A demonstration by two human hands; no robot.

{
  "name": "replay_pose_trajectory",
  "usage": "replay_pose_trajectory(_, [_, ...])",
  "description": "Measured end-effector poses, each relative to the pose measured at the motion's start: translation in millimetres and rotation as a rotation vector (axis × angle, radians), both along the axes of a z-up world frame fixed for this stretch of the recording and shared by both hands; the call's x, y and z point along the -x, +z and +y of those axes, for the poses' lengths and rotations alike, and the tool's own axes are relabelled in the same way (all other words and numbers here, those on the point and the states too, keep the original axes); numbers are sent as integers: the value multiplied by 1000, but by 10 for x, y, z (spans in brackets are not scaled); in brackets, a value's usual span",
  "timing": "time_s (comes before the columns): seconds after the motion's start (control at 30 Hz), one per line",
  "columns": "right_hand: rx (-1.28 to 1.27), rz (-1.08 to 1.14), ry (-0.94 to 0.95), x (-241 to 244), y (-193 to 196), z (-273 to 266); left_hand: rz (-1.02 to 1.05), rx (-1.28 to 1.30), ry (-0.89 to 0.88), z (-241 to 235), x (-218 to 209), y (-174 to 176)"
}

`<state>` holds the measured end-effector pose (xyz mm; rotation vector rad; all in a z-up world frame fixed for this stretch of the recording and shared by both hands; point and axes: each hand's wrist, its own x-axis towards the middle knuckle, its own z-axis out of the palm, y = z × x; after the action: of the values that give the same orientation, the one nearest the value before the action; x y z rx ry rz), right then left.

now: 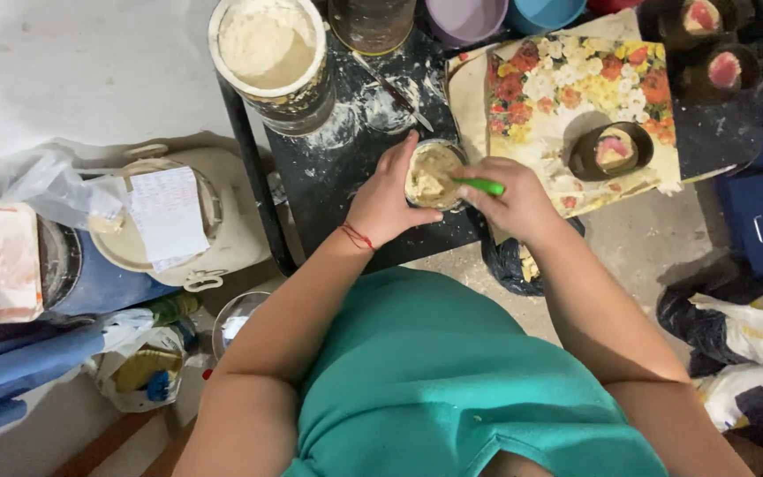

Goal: The person mixes a white dough-like substance in a small bowl using a green spatula. They add water from a purple bowl multiple times to adjust the consistency. The person then transfers the mixture into a metal mold and smooths the surface.

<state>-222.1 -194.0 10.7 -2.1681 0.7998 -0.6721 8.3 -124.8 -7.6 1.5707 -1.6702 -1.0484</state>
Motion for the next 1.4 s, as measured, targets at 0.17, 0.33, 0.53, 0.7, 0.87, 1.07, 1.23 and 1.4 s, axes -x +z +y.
replay_pose_trajectory(0.17, [-87,-22,45,-55,114,-92,-59,-33,-32,-62,29,-147])
replay_pose_trajectory(0.33, [-54,107,212,69,333,-106,-6,-108,-9,-80,53,-54])
replay_pose_trajectory(0.53, [-26,184,336,-256,347,-346,10,-115,38,-78,99,-110])
replay_pose_trajectory(0.7, [-45,166,312,-155,322,-647,75,-123,40,-40,88,-104])
replay_pose_trajectory(0.87, [-119,120,240,-1,208,-283,53,-142,60,-76,114,-132])
replay_pose_trajectory(1.07, [-96,112,184,-227,257,-292,56,-156,72,-104,138,-206])
replay_pose_trajectory(1.23, [-57,160,166,-69,320,-352,83,-142,62,-64,106,-247])
replay_pose_trajectory(1.4, [-15,382,213,8,511,-45,75,-113,40,-60,84,-147])
